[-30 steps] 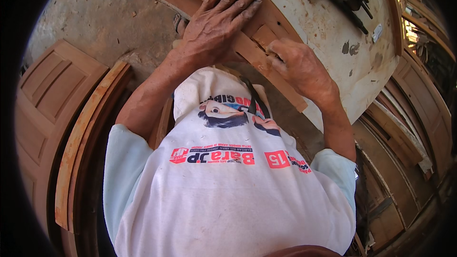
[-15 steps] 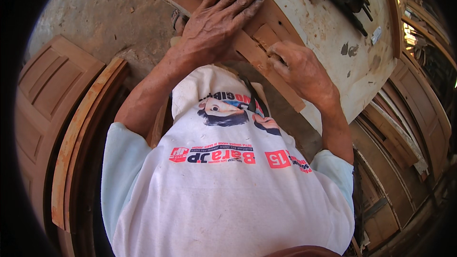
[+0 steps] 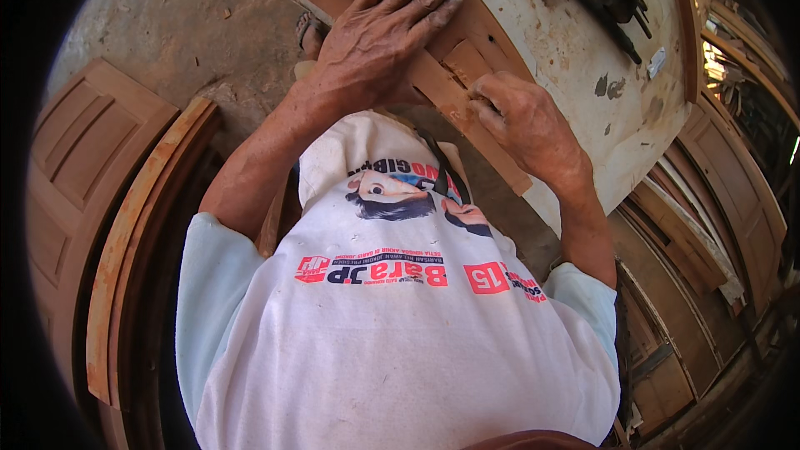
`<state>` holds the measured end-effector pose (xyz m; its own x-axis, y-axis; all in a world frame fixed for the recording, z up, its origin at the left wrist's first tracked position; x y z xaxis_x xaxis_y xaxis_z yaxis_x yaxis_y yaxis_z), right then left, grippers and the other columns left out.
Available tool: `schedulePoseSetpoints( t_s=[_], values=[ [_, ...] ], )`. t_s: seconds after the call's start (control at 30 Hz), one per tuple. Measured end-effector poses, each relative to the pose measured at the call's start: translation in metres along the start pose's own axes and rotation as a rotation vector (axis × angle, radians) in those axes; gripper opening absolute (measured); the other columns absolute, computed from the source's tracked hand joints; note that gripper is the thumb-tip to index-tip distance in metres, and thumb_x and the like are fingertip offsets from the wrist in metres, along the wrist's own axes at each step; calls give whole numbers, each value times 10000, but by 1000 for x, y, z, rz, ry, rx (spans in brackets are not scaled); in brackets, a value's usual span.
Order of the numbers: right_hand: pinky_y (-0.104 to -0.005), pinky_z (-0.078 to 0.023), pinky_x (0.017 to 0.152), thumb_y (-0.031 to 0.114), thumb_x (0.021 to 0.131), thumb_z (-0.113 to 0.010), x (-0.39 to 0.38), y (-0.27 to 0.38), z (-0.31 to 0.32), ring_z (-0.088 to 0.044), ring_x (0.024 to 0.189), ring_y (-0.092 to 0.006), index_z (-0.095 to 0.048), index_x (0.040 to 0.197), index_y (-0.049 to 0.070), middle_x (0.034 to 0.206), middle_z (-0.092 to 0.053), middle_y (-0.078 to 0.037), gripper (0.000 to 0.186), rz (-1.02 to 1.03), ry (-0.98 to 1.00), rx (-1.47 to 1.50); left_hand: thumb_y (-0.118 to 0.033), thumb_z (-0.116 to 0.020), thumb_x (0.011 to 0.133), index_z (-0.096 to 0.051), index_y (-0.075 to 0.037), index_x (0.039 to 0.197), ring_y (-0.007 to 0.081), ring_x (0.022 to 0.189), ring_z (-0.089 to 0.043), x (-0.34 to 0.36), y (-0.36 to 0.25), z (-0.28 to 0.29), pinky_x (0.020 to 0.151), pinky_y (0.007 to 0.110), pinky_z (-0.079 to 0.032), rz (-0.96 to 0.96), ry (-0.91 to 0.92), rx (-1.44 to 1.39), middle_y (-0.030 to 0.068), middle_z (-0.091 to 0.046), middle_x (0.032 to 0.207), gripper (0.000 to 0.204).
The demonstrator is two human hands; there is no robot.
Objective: The person applies glue to small wood blocks and inserts them into gaps on a large wooden board. They use a putty knife to spread filler over the repair area and press thin wood strips into the remaining crevices.
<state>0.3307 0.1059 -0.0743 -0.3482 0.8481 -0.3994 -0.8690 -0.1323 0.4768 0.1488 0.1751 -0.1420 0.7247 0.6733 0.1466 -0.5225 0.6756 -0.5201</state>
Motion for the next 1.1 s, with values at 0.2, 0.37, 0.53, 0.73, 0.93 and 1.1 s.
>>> schedulePoseSetpoints(
  t_s=[0.2, 0.37, 0.53, 0.73, 0.93, 1.1],
  values=[
    [-505, -529, 744, 96, 908, -700, 11, 4, -1, -657, 868, -435, -626, 1031, 24, 918, -638, -203, 161, 45, -57, -6, -468, -949, 493, -459, -138, 1547, 194, 1558, -283, -1, 0, 0, 1321, 415, -166, -3, -9, 3, 22, -356, 1670, 1208],
    [-496, -542, 747, 68, 905, -687, 21, 11, -1, -662, 870, -428, -623, 1032, 23, 933, -640, -197, 149, 88, -85, 16, -454, -943, 493, -463, -131, 1543, 194, 1560, -283, 1, 0, 2, 1316, 420, -173, -6, 2, 10, 24, -359, 1669, 1199],
    [-496, -546, 748, 38, 899, -679, 28, 14, -2, -664, 873, -427, -613, 1030, 18, 954, -643, -197, 149, 137, -127, 20, -452, -938, 499, -459, -126, 1545, 199, 1559, -286, -1, 1, 1, 1312, 426, -178, -14, -12, 16, 26, -357, 1670, 1196],
    [-493, -546, 759, 37, 896, -680, 32, 17, 0, -661, 897, -428, -608, 1020, 15, 942, -645, -199, 145, 124, -158, 42, -451, -938, 510, -446, -125, 1552, 204, 1558, -288, -2, 2, 1, 1312, 430, -177, -11, -43, -12, 30, -359, 1668, 1198],
    [-489, -544, 765, 53, 902, -680, 34, 17, 2, -657, 887, -425, -618, 1022, 15, 950, -655, -192, 140, 126, -142, 43, -449, -937, 517, -430, -128, 1561, 205, 1556, -290, -2, 3, 1, 1314, 432, -173, -11, -29, -14, 28, -362, 1664, 1204],
    [-482, -542, 788, 63, 913, -676, 36, 19, 3, -658, 903, -416, -629, 1019, 13, 950, -655, -193, 126, 162, -105, 43, -390, -774, 792, -375, -18, 1573, 299, 1583, -236, 3, 5, 8, 1297, 482, -128, -47, 18, -27, 146, -309, 1684, 952]
  ],
)
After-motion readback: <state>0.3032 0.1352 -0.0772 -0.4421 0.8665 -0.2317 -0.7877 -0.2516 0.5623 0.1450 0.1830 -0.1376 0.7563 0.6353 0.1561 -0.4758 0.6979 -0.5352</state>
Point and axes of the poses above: each hand's wrist, its own x-axis towards the middle knuckle, its own z-axis out of the back of the hand, y = z × x, the point moved 4 cm from there along x, towards the middle knuckle
